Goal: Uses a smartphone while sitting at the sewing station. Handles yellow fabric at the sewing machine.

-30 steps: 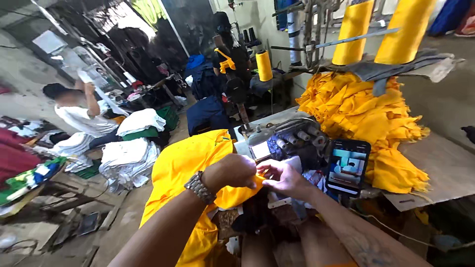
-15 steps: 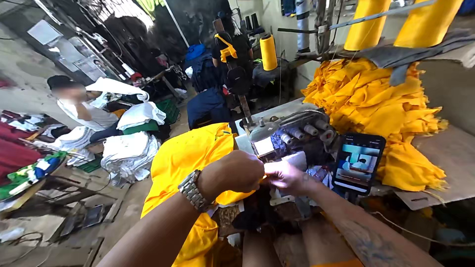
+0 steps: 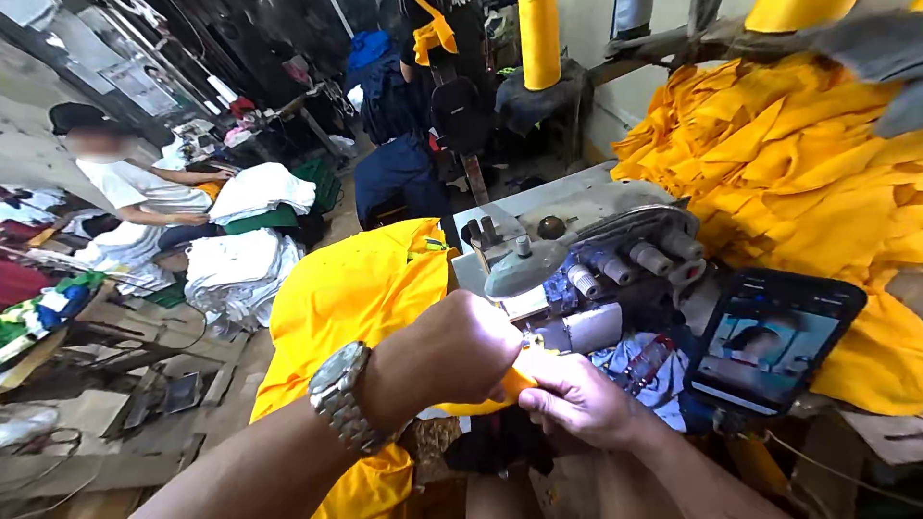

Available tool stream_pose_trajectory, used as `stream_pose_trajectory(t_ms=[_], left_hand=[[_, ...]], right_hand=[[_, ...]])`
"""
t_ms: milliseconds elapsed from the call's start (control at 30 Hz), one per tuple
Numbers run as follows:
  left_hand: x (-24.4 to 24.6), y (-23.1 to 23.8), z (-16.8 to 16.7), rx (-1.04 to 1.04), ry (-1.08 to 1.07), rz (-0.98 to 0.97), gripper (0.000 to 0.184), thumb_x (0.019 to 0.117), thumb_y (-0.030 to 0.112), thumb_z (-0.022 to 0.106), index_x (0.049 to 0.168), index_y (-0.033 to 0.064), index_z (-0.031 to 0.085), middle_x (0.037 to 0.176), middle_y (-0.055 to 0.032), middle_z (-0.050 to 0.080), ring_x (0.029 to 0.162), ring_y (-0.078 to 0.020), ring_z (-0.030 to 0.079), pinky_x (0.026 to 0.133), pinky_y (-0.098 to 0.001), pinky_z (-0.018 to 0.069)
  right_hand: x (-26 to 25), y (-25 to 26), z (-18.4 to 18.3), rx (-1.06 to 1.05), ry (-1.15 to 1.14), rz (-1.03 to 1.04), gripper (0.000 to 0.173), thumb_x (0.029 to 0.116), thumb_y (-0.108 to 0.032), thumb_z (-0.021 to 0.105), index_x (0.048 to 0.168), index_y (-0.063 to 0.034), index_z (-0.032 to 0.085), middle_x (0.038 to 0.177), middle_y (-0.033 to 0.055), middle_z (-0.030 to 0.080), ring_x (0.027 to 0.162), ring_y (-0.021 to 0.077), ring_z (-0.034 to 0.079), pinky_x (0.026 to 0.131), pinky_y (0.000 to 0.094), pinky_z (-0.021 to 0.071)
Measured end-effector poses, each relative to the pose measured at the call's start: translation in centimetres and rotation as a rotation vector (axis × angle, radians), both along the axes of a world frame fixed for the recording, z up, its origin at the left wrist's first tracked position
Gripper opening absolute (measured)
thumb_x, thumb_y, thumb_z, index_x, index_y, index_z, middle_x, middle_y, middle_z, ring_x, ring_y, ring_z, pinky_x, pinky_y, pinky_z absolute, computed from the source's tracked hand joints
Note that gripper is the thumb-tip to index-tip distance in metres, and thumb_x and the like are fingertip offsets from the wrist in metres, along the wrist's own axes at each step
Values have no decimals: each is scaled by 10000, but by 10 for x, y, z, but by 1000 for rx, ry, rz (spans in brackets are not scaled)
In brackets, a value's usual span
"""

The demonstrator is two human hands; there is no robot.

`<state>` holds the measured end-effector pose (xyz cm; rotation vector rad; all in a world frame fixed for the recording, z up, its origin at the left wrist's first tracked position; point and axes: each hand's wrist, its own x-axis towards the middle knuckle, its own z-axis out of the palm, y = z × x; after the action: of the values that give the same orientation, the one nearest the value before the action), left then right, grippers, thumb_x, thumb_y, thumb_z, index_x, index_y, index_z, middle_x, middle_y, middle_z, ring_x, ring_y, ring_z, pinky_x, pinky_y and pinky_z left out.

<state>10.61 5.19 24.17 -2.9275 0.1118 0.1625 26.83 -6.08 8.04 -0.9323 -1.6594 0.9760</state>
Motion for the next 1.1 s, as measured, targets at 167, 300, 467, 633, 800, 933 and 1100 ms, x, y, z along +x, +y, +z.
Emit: stream_pose_trajectory(t_ms=[167,300,467,633,800,933,1100], left_hand=[[-1,-3,-1,26,24,61,305,813,380,792,680,157,631,591,27,543,547,-148,585,475,-345,459],[-3,-1,-7,-45,8,-14,270,865,344,744,721,143,635,628,19,567,573,-147,596,490,-342,466],[-7,0,-25,-214,81,78,209,961,342,659,851,164,652,820,5,635,680,-162,627,542,-366,497],[-23,-17,-55,-317,-179,231,191,1019,249,567,898,133,659,793,-19,642,682,-178,656,542,-384,537],[-25,-7,-78,-378,-314,701,262,1016,298,581,914,115,739,883,-38,682,841,-195,685,724,-438,576],[-31,0,-81,-410,-394,884,199,993,283,645,918,133,752,951,-20,705,889,-181,689,774,-437,578],[-40,-50,-75,-482,-280,1026,287,1037,280,546,1079,93,759,1048,-105,725,996,-271,704,879,-515,567]], right_hand=[[3,3,-2,46,-1,1,354,1074,-344,541,942,-46,678,744,26,622,623,70,600,592,251,535],[4,4,-4,100,14,7,349,1065,-320,561,890,-35,663,770,49,627,675,83,604,635,259,523],[4,3,-8,162,45,-6,325,1055,-306,583,913,-31,683,840,71,657,740,94,623,687,264,534],[3,-5,-15,171,93,-109,270,1039,-280,618,940,-53,725,886,48,705,775,66,661,740,247,567],[-6,-35,-25,218,154,-402,251,1023,-257,638,937,-46,743,1137,86,731,880,66,706,772,231,615],[2,-68,-23,118,122,-348,207,1013,-198,654,956,-20,741,1114,109,732,817,92,716,686,245,626],[15,-103,-32,12,45,-318,190,1008,-145,646,976,18,737,997,108,748,787,101,714,720,278,626]])
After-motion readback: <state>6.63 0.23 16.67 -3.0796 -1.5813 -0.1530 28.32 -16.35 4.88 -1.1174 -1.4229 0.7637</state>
